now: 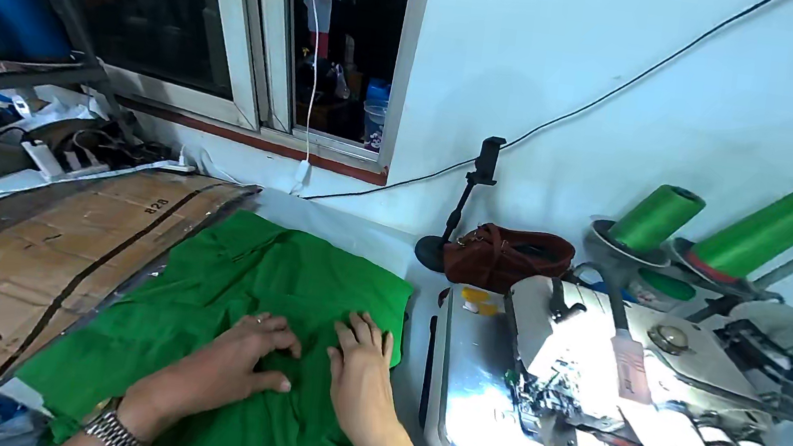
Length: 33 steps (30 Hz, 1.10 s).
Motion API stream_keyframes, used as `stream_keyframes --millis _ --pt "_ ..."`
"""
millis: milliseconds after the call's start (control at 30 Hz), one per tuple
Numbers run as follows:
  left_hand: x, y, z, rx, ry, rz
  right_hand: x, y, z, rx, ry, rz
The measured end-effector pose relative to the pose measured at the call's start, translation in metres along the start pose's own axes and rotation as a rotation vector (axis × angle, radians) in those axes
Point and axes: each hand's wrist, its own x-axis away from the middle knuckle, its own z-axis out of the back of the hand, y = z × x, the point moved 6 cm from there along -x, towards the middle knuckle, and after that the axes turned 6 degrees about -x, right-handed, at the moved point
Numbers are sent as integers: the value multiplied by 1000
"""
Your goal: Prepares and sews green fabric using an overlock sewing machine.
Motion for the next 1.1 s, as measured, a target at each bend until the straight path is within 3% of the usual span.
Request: stream_keyframes --millis 100,267,367,500,600,767,967,1100 --pt "10 6 -1 -2 -15 -52 54 -9 8 -196 266 238" --pt "24 -2 -4 111 70 -107 137 -20 -9 -241 144 273" --pt "36 -5 -2 97 123 -124 158 -15 -24 -209 212 298" --pt "65 -16 11 233 269 -71 166 -12 -18 -296 329 317" --pt "86 -18 6 250 273 -66 167 -9 -12 -331 351 299" --pt "109 -7 -7 25 275 -48 162 -8 -12 -310 345 252" --pt "102 60 -10 -284 210 -181 157 -7 -15 -255 400 304" --pt "93 51 -5 -464 210 -128 153 -6 -7 -371 391 260"
